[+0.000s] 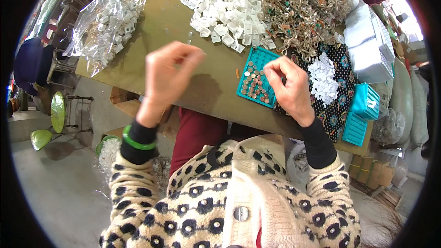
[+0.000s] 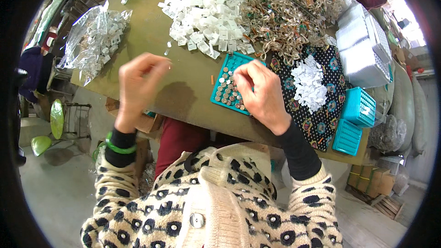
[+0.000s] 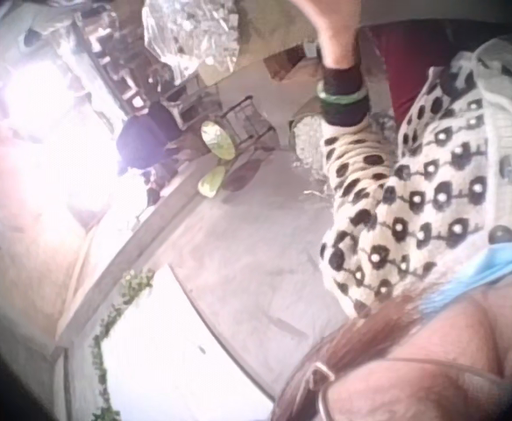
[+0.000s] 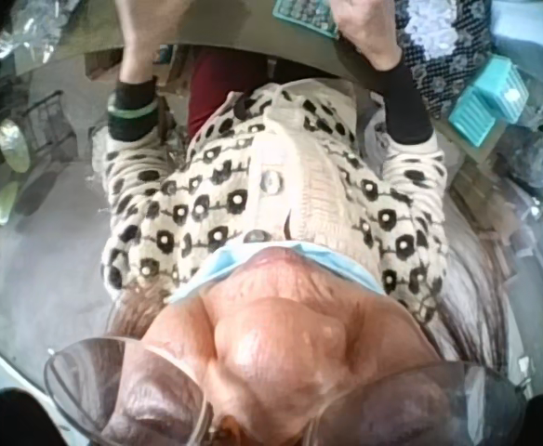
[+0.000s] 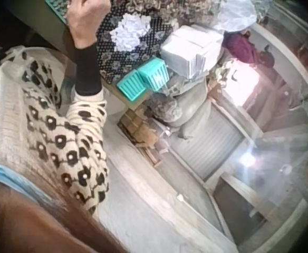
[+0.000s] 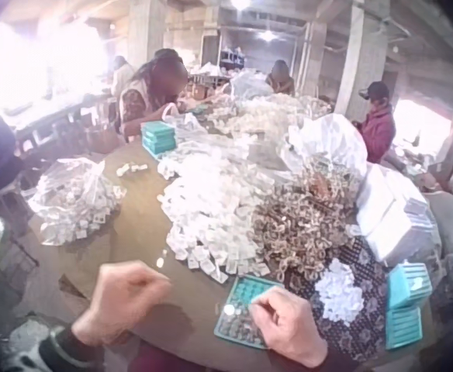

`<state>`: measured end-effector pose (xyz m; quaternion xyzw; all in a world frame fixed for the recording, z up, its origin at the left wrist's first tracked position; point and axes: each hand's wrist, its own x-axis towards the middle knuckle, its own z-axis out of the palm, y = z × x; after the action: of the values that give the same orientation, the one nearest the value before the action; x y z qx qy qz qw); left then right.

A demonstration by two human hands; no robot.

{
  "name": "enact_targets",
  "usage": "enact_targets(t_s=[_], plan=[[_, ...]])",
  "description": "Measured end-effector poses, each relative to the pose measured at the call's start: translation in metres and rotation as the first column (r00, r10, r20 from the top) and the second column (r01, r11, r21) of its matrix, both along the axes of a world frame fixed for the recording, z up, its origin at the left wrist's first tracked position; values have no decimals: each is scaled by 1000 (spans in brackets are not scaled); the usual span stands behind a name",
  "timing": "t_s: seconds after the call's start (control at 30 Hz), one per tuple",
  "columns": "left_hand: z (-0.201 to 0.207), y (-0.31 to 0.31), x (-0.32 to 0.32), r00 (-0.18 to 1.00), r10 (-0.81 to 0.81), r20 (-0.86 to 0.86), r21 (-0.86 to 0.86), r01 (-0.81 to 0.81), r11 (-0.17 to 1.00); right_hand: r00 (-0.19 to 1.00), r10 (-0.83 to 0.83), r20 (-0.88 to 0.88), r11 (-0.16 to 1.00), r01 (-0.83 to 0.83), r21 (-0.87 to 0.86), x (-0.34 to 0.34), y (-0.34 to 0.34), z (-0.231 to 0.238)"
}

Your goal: The person assembles small electronic components by hand, inserting metal pins and circular parts into white plastic housings. They repeatedly pick parts from a teal tray and the table, align and press them into the housings, and set the assembled units aside.

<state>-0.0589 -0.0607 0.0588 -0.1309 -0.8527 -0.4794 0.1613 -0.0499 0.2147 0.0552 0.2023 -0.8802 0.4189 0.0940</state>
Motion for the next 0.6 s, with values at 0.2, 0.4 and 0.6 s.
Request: enact_targets(t_s=[0.2,0.4,0.6], plan=[[-26,70,22,967,-185,176,266,134,955,975,-30,-222,974,79,212,-40,-17,-19],[-32,70,22,958,-223,180,249,175,953,981,-12,-194,973,56,223,-69,-17,-26],[-21,71,16,834,-389,392,731,-25,682,922,65,382,756,204,-622,-51,-19,8]])
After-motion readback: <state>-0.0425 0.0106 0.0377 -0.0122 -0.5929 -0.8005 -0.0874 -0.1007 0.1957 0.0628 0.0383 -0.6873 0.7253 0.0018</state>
